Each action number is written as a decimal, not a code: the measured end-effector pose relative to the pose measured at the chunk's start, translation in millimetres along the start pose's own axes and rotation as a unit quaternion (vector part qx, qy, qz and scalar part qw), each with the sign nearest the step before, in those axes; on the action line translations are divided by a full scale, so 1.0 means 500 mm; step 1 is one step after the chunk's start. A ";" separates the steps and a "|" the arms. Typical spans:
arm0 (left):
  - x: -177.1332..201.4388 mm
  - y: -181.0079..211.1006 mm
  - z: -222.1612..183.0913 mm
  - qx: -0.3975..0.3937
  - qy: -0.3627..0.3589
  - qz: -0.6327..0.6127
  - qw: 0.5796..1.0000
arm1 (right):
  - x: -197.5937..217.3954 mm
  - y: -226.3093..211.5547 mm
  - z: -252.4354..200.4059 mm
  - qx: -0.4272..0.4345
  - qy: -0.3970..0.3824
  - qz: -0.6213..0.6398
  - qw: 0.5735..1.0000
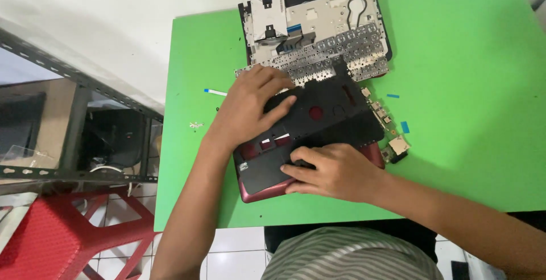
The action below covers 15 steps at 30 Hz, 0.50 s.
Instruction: Disassembling and reassembling laptop components, specifically fitting the palm rest and keyboard assembly onto the chassis.
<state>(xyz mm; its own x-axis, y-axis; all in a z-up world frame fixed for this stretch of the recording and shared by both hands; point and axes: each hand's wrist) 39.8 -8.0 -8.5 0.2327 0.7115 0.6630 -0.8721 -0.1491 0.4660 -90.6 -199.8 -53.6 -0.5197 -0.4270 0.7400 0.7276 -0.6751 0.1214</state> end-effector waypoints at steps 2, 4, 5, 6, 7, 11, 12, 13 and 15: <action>-0.009 0.003 0.000 0.004 -0.022 -0.008 1.000 | 0.023 0.014 -0.001 -0.057 -0.001 0.021 0.998; -0.015 0.005 -0.004 0.008 -0.044 -0.014 0.999 | 0.040 0.041 -0.012 -0.112 0.000 0.041 0.993; -0.017 0.006 -0.008 0.025 -0.065 0.004 0.998 | 0.047 0.062 -0.022 -0.192 0.032 0.055 0.979; -0.015 0.004 -0.006 0.038 -0.087 0.027 0.995 | 0.051 0.087 -0.029 -0.270 0.068 0.067 0.958; -0.008 -0.001 -0.005 0.035 -0.086 0.031 0.995 | 0.046 0.111 -0.023 -0.268 0.072 0.066 0.958; 0.015 -0.009 -0.016 0.042 -0.068 0.104 0.991 | 0.018 0.173 -0.039 -0.397 0.161 0.183 0.885; 0.021 -0.012 -0.016 0.052 -0.061 0.100 0.992 | 0.010 0.188 -0.049 -0.427 0.152 0.255 0.854; 0.021 -0.019 -0.025 0.048 -0.064 0.101 0.992 | 0.003 0.184 -0.043 -0.429 0.156 0.254 0.853; 0.018 -0.032 -0.043 0.077 -0.088 0.055 0.992 | -0.006 0.174 -0.033 -0.403 0.140 0.307 0.851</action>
Point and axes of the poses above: each hand's wrist, its own z-axis towards the middle knuckle, its own x-axis out of the back of the hand, y = z × x, and after that the axes turned 14 degrees about -z, right-handed
